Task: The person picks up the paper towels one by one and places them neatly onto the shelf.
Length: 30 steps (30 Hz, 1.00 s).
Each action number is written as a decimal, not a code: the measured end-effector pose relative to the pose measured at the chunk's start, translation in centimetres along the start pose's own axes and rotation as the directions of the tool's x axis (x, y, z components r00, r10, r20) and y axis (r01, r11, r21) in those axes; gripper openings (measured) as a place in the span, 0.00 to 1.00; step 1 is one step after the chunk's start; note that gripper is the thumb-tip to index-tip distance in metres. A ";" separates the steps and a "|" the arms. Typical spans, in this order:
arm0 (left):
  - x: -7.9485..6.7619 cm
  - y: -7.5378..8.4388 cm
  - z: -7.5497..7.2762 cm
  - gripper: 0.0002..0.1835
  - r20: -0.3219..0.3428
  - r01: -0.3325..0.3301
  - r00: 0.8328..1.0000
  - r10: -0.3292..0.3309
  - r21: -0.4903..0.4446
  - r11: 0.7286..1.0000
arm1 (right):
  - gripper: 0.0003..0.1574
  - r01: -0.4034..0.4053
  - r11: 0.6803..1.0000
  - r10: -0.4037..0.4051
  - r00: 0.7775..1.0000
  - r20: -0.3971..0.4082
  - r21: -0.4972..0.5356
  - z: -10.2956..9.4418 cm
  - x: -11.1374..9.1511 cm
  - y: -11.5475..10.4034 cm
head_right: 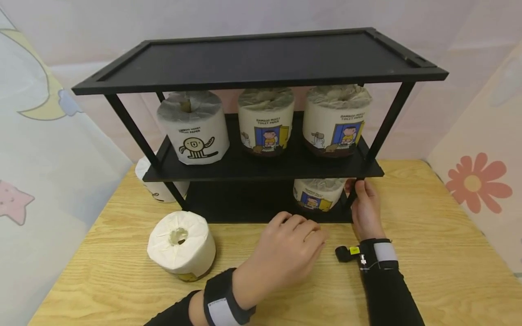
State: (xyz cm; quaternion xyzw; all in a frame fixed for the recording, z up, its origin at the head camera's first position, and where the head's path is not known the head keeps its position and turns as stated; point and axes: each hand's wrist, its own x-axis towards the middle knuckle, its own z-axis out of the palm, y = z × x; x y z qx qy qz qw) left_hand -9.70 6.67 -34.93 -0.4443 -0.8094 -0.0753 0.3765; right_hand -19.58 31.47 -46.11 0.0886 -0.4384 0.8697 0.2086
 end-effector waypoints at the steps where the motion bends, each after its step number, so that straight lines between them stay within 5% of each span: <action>1: -0.1 0.0 -0.2 0.14 -0.004 -0.016 1.000 0.016 0.000 1.000 | 0.13 -0.001 1.000 0.001 1.000 0.000 -0.006 0.0 0.0 0.0; 12: -2.4 -0.5 -2.0 0.13 0.124 -0.119 0.984 0.125 -0.057 0.991 | 0.13 0.008 1.000 -0.008 1.000 -0.026 -0.005 0.3 0.3 0.0; 19: -4.5 -1.6 -3.2 0.11 0.206 -0.076 0.974 0.096 -0.106 0.991 | 0.13 0.003 1.000 -0.004 0.999 -0.037 -0.013 0.4 0.4 0.0; 30: -7.6 -2.8 -5.1 0.06 0.174 0.034 0.985 -0.005 -0.168 0.985 | 0.13 0.005 1.000 -0.005 1.000 -0.030 -0.011 0.0 0.1 0.1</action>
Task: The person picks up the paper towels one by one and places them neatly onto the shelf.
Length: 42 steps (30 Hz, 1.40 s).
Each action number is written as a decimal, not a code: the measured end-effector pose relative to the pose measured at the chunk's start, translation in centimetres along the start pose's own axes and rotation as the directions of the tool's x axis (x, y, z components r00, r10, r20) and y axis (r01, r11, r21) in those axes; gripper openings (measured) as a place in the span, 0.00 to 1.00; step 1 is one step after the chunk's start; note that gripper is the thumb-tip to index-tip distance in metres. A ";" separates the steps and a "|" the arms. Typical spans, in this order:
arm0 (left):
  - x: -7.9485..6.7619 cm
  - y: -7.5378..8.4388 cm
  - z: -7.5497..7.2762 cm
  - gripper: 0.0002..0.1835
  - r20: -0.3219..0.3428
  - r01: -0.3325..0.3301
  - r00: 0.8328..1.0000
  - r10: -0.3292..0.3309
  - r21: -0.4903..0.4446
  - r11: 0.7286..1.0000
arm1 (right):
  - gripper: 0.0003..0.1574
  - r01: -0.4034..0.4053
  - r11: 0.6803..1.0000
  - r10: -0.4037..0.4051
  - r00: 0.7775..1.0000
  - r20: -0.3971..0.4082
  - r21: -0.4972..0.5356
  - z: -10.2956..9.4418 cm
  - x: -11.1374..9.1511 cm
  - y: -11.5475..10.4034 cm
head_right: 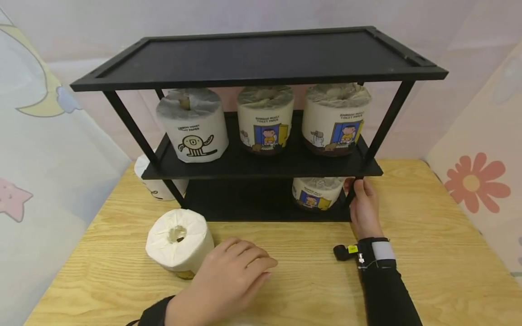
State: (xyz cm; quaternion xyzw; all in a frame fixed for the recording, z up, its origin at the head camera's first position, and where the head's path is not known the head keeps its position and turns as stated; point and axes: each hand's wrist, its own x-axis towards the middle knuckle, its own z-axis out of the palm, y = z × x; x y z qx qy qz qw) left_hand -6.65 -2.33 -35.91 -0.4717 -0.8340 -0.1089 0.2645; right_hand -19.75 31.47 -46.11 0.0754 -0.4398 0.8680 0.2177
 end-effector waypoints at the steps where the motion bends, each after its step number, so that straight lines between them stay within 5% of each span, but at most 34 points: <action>1: -0.3 -0.2 -0.2 0.06 -0.003 0.006 1.000 -0.006 -0.003 1.000 | 0.13 0.001 1.000 -0.001 1.000 -0.001 -0.004 0.0 0.0 0.0; 9: -2.6 -1.4 -1.1 0.08 -0.020 0.067 0.998 -0.068 -0.027 0.997 | 0.13 0.007 1.000 -0.007 1.000 0.005 -0.003 0.1 0.1 -0.1; 15: -4.6 -2.7 -1.8 0.25 -0.052 0.089 0.995 -0.087 0.025 0.996 | 0.13 -0.006 1.000 0.006 1.000 0.001 0.019 0.1 -0.1 0.0; 26: -7.4 -4.4 -2.6 0.22 -0.075 0.103 0.992 -0.101 0.031 0.994 | 0.13 0.001 1.000 -0.001 1.000 0.006 0.009 0.1 0.1 -0.1; 42: -10.4 -7.3 -3.9 0.29 -0.040 0.304 0.953 -0.302 0.114 0.946 | 0.13 -0.014 1.000 0.014 1.000 0.002 0.015 0.2 -0.3 -0.2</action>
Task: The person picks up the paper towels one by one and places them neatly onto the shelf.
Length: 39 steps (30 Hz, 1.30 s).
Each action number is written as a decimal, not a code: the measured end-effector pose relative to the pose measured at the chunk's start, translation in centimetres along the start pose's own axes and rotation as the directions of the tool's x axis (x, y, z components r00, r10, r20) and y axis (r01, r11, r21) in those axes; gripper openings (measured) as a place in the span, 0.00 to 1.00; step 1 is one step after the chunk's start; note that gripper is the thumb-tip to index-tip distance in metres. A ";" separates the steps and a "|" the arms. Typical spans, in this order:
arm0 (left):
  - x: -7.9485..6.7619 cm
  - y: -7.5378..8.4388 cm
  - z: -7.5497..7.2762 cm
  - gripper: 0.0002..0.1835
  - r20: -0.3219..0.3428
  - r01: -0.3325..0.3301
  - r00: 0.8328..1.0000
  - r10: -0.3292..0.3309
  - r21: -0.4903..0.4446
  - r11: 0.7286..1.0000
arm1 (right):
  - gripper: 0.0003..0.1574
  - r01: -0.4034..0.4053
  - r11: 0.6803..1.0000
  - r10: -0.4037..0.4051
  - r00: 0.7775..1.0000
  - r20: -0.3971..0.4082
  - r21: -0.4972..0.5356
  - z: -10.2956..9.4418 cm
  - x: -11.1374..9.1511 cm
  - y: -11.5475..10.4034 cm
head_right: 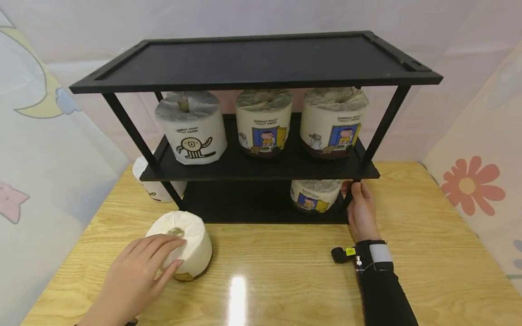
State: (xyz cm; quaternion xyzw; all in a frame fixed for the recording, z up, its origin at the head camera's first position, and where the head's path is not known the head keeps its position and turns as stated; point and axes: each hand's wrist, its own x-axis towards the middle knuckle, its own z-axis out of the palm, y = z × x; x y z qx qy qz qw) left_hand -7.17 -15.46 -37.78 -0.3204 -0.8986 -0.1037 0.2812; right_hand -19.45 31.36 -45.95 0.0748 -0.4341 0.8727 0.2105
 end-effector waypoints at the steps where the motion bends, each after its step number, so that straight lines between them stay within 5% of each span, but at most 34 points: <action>1: -0.1 -0.2 0.0 0.29 0.015 0.000 1.000 0.000 -0.001 1.000 | 0.13 0.003 1.000 -0.003 1.000 0.003 -0.001 0.0 0.0 0.0; 9: -0.8 -1.2 -0.3 0.27 0.159 -0.013 0.987 0.018 -0.032 0.999 | 0.13 -0.017 0.999 0.017 1.000 -0.003 -0.039 0.0 0.0 0.0; 14: -1.1 -1.6 -0.3 0.39 0.203 -0.018 0.979 0.026 -0.037 0.999 | 0.13 -0.021 0.999 0.021 1.000 -0.001 -0.026 0.1 0.0 0.0; 39: -1.6 -2.2 0.5 0.44 0.055 -0.088 0.994 0.092 -0.083 0.993 | 0.13 -0.024 0.999 0.025 0.999 -0.022 0.025 0.0 0.0 0.2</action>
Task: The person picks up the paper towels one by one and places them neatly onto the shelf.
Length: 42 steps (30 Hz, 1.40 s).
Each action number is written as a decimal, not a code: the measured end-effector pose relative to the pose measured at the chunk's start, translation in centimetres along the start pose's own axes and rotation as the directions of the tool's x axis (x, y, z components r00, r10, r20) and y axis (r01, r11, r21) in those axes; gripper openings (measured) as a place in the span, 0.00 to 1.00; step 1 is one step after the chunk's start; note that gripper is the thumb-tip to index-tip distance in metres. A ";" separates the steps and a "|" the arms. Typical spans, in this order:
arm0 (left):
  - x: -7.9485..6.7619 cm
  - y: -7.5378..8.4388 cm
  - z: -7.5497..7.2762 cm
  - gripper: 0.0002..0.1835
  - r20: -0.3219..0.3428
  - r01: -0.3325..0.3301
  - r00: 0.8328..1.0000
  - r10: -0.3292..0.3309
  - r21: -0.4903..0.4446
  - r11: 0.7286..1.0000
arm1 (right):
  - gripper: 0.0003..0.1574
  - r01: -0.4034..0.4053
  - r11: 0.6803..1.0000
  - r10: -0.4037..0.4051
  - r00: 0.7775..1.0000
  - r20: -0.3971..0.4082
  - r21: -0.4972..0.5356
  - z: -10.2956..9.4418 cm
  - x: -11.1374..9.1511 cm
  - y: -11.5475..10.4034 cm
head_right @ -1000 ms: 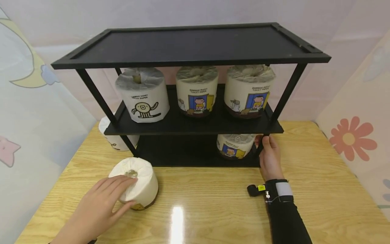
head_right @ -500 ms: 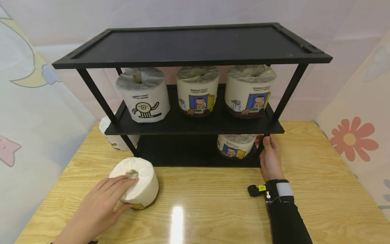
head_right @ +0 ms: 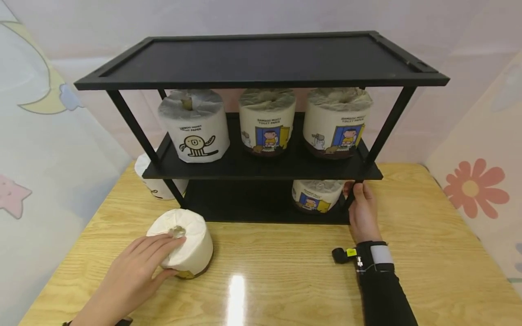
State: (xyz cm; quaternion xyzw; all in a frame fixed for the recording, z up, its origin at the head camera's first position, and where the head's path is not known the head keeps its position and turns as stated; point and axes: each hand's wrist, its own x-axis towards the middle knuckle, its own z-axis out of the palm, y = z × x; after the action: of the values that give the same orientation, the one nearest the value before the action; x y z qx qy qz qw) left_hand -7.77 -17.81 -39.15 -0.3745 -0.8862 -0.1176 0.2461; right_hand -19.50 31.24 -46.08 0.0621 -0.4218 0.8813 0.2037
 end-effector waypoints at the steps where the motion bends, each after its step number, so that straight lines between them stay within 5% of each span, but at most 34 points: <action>1: 0.0 0.0 0.0 0.44 -0.005 -0.004 1.000 0.004 0.000 1.000 | 0.13 0.001 1.000 -0.001 1.000 0.002 0.000 0.0 0.0 0.0; 24: 1.6 -0.3 -0.6 0.34 0.026 -0.004 1.000 0.004 0.014 1.000 | 0.13 0.004 1.000 -0.004 1.000 0.017 0.007 -0.1 0.2 -0.1; 42: 3.9 1.2 1.4 0.23 -0.145 -0.170 0.974 0.175 0.051 0.984 | 0.12 0.009 1.000 -0.009 1.000 -0.029 -0.028 -0.1 0.1 0.1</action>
State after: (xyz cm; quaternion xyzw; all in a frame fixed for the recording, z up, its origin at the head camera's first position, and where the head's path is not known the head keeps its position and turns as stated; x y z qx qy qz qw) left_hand -9.70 -14.08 -38.27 -0.4355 -0.8316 -0.1064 0.3279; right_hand -19.63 31.28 -46.15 0.0483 -0.4306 0.8753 0.2146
